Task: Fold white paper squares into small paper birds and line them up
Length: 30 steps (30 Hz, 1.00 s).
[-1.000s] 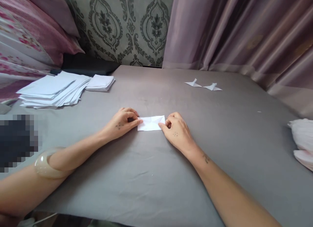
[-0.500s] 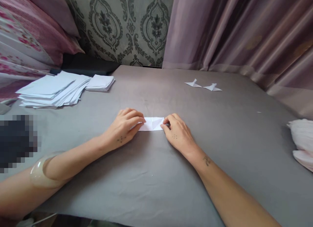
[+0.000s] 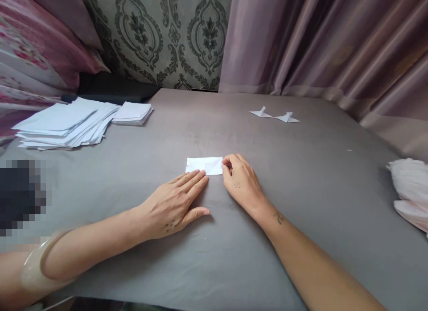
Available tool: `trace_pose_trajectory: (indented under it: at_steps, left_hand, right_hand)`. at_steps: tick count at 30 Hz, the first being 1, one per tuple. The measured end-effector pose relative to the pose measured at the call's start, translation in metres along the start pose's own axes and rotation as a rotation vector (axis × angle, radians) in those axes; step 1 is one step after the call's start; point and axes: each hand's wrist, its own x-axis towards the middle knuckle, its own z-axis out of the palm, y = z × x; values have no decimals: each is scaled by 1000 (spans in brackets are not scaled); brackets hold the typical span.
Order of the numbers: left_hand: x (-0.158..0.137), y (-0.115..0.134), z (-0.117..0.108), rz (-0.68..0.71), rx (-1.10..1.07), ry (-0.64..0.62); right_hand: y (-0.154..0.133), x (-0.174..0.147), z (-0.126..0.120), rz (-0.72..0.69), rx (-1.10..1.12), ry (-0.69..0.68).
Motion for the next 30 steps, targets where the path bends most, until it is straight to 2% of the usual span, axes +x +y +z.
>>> trace_pose_trajectory:
  at_steps: [5, 9, 12, 21, 30]
  left_hand:
    - [3, -9, -3, -4, 97, -36]
    - [4, -10, -1, 6, 149, -35]
    - [3, -7, 1, -10, 215, 13]
    - [3, -3, 0, -34, 359, 170]
    - [6, -6, -2, -52, 454, 255]
  right_hand:
    - [-8, -7, 0, -122, -68, 16]
    - [-23, -20, 0, -268, -306, -99]
    - [-34, -27, -1, -310, -456, -129]
    - [-47, -41, -7, -268, -652, -113]
    - [-54, -39, -14, -235, -714, -232]
